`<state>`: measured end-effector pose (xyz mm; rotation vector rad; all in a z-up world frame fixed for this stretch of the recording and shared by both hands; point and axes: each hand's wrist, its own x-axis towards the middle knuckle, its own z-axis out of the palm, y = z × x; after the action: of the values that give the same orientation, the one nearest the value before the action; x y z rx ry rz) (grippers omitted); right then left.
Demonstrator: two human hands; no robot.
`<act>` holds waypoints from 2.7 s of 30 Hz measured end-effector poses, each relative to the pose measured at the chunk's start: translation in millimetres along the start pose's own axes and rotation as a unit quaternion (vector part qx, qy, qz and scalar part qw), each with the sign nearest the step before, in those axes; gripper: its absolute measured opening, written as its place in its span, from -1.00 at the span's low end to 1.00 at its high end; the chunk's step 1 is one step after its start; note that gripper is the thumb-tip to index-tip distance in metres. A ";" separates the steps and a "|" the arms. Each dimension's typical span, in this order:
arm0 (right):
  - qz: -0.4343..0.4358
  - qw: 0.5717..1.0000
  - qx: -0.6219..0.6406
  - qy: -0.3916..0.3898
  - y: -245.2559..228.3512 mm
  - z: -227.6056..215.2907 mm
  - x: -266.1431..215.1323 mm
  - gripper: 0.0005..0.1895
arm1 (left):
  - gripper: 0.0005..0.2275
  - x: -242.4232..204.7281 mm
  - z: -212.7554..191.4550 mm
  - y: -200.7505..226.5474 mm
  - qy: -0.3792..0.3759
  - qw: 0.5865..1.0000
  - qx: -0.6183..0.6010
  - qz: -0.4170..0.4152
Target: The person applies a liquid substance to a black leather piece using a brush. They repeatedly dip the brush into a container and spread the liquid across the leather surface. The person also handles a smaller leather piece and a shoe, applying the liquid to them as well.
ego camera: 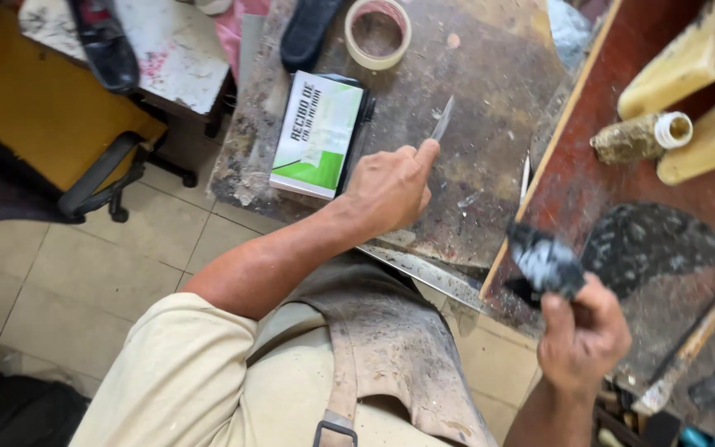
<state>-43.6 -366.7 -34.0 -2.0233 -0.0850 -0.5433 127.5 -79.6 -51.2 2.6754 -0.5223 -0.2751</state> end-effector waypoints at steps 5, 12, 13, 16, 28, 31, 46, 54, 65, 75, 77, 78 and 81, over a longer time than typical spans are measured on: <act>0.015 1.000 0.023 -0.009 -3.8 -19.3 -31.7 -0.78 | -0.69 -3.8 -46.9 -63.0 0.227 0.971 0.032 -0.061; 0.013 0.999 0.029 -0.040 3.1 -43.0 -40.2 -0.81 | -0.78 5.9 -52.2 -180.8 0.277 0.937 0.092 -0.191; 0.035 0.997 0.040 -0.048 -0.6 -44.1 -39.6 -0.81 | -0.85 5.0 -45.8 -190.2 0.267 0.937 0.091 -0.208; 0.041 0.995 0.072 -0.062 5.1 -41.3 -37.2 -0.81 | -0.94 0.8 -35.5 -197.3 0.245 0.943 0.038 -0.221; 0.096 0.995 -0.015 -0.030 -30.9 54.0 -26.9 -0.78 | -0.57 -32.5 -80.3 -178.7 0.047 0.981 -0.119 -0.144; 0.130 0.990 0.043 0.046 -28.1 101.6 -11.6 -0.75 | -0.57 -31.7 -90.4 -200.6 0.023 0.987 -0.142 -0.073; 0.235 0.934 0.259 -0.067 -91.7 188.2 59.8 -0.47 | -0.38 -11.5 -123.4 -119.4 -0.119 0.911 -0.276 0.282; 0.181 0.946 0.214 -0.163 -72.2 153.2 67.8 -0.55 | -0.65 -51.5 -109.4 -130.8 -0.408 0.788 -0.386 0.254; 0.155 0.828 -0.423 -0.334 15.5 201.9 169.6 0.29 | -0.70 -117.5 -100.9 -115.5 -0.270 0.839 -0.405 0.242; -0.176 0.800 0.050 -0.572 -55.9 160.3 90.9 -0.27 | -0.78 -167.2 -100.2 -123.1 -0.082 0.857 -0.503 0.079; -0.288 0.905 -0.018 -0.313 -28.4 169.3 143.1 -0.43 | -0.72 -167.9 -100.1 -111.8 -0.062 0.848 -0.519 0.087; -0.293 0.904 -0.016 -0.311 -10.4 171.0 159.0 -0.43 | -0.72 -166.9 -99.5 -105.8 -0.058 0.850 -0.516 0.088; 0.067 0.818 -0.385 -0.421 -9.3 184.2 178.9 0.02 | -0.72 -165.7 -101.3 -89.8 -0.046 0.857 -0.500 0.119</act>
<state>176.9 -235.0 -26.9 -2.9000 -0.2868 0.5621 31.8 97.5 21.3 1.5737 -0.5320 -0.4498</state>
